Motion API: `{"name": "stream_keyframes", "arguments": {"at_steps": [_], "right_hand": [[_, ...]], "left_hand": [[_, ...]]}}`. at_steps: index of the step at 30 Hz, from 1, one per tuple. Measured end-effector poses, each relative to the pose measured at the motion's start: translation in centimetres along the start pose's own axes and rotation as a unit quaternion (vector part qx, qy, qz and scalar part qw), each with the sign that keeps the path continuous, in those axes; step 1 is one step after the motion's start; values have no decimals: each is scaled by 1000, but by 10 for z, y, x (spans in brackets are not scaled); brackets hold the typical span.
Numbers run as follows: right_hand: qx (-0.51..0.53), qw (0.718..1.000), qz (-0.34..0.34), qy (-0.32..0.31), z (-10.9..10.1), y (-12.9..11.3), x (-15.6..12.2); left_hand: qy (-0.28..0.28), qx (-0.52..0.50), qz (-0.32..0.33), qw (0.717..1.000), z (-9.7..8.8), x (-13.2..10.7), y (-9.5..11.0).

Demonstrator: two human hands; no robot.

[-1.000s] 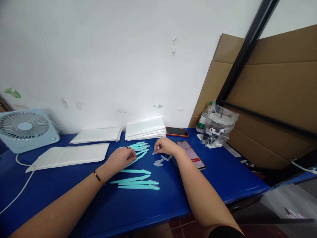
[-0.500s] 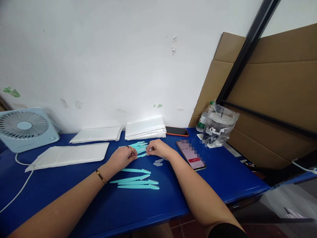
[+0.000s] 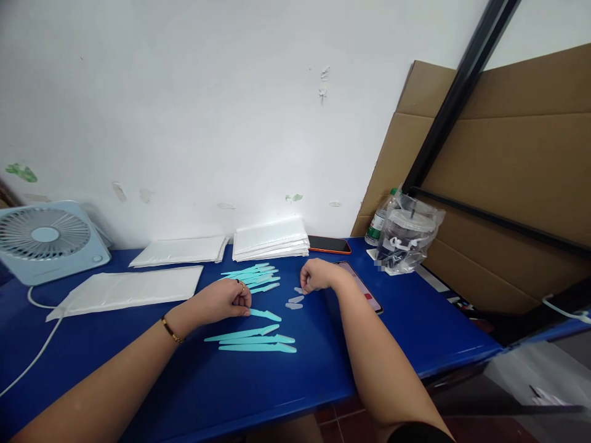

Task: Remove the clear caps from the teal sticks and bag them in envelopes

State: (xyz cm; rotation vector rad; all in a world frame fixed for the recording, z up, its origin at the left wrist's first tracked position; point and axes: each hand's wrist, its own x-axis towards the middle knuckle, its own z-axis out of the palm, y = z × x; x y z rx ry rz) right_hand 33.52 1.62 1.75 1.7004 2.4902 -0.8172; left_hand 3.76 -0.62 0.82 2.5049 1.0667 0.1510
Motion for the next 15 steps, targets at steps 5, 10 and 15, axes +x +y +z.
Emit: {"name": "stream_keyframes", "arguments": {"at_steps": [5,10,15], "right_hand": [[38,997,-48,53,12,-10,14],[78,989,-113,52,20,-17,22],[78,989,-114,45,20,-17,21]], "left_hand": [[72,8,-68,995,11,8,0],[111,23,-98,989,14,12,-1],[101,12,-116,988,12,12,-2]]}}
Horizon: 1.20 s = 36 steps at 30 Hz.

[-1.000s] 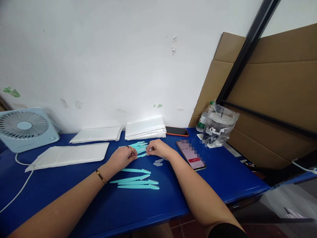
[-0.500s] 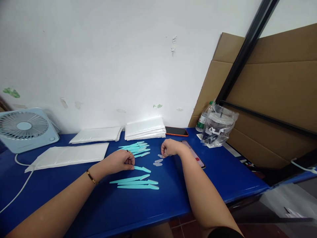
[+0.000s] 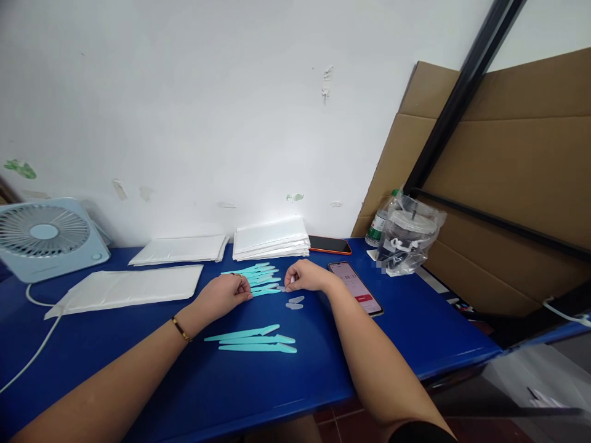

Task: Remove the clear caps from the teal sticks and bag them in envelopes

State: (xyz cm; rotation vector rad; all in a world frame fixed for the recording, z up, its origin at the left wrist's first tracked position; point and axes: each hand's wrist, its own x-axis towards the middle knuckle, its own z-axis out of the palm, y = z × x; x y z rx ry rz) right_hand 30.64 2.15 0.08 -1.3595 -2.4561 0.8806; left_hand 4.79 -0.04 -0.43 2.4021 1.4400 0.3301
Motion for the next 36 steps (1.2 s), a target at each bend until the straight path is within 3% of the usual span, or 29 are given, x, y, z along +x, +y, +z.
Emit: {"name": "stream_keyframes", "arguments": {"at_steps": [9,15,20,23,26,28,30,34,36], "right_hand": [[13,1000,-7,-1,2,-3,1],[15,999,-18,44,14,-11,9],[-14,995,-3,96,-8,-5,-5],[-47,992,67,96,-30,9,-24],[-80,985,147,30,-42,23,-36],[-98,980,171,-3,-41,29,-37],[-96,982,164,-6,-36,30,-31],[-45,994,101,23,-22,20,-17],[-32,997,67,34,-16,12,-12]], "left_hand": [[-11,6,-11,1000,-4,-1,-1],[-2,21,3,1000,1,2,2],[49,34,41,997,-5,-4,7],[-38,-15,69,997,-14,-12,13],[-140,-52,94,984,-16,-18,18],[-162,-57,89,981,-14,-18,19],[-140,-39,76,987,-10,-15,17],[-38,25,52,998,-6,-9,11],[-24,33,52,998,-5,-9,8]]}}
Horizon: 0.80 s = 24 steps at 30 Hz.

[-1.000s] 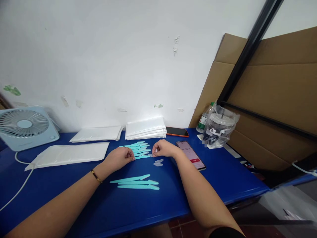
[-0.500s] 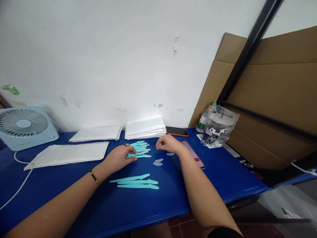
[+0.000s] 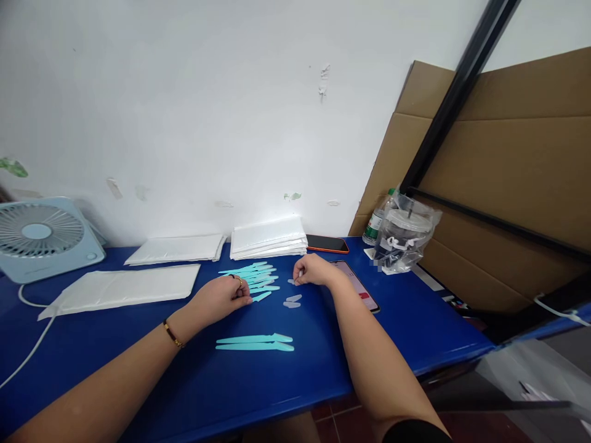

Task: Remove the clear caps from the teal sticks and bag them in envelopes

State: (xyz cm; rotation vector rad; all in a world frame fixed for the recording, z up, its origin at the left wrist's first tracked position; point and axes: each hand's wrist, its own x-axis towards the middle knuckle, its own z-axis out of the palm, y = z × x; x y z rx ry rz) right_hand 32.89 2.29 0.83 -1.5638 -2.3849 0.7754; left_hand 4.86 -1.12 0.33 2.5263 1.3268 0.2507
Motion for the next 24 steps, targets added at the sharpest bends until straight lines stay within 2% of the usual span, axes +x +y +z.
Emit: {"name": "stream_keyframes", "arguments": {"at_steps": [4,6,9,12,24], "right_hand": [[14,999,-45,-17,4,-13,0],[26,997,-62,-36,6,-17,0],[44,996,-79,-28,12,-19,3],[57,994,-90,-9,19,-23,7],[93,990,-107,-12,34,-47,12]], "left_hand": [[-20,-2,14,1000,0,-2,0],[-16,10,16,1000,-1,-1,1],[-1,32,20,999,-2,1,2],[1,45,24,999,-3,1,2],[26,101,46,993,2,5,5]]}}
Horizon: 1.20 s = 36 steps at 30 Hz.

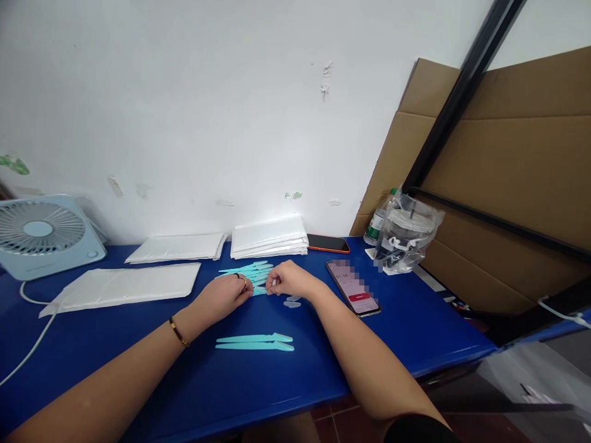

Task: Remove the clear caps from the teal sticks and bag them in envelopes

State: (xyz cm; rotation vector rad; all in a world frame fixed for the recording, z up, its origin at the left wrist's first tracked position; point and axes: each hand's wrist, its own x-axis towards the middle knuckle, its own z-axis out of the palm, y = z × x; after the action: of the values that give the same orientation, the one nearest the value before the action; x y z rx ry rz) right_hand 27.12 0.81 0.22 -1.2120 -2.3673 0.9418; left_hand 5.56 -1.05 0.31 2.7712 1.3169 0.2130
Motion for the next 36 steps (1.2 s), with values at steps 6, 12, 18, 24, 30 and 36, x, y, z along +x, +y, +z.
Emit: {"name": "stream_keyframes", "arguments": {"at_steps": [6,12,18,24,30,36], "right_hand": [[-62,998,9,-1,-29,8,-19],[-90,988,74,-105,-38,15,-26],[-91,993,71,-24,-29,6,-20],[-88,994,46,-49,-28,6,-19],[-86,994,28,-56,-21,6,-15],[-82,993,54,-61,-29,1,-21]], "left_hand": [[4,-111,-3,994,-6,-6,7],[-129,-192,44,972,-6,-11,15],[-33,-110,-44,992,-3,-8,5],[-65,-129,-55,988,0,-8,10],[-62,-132,-54,988,4,-5,8],[-60,-116,-65,989,3,-5,7]]}}
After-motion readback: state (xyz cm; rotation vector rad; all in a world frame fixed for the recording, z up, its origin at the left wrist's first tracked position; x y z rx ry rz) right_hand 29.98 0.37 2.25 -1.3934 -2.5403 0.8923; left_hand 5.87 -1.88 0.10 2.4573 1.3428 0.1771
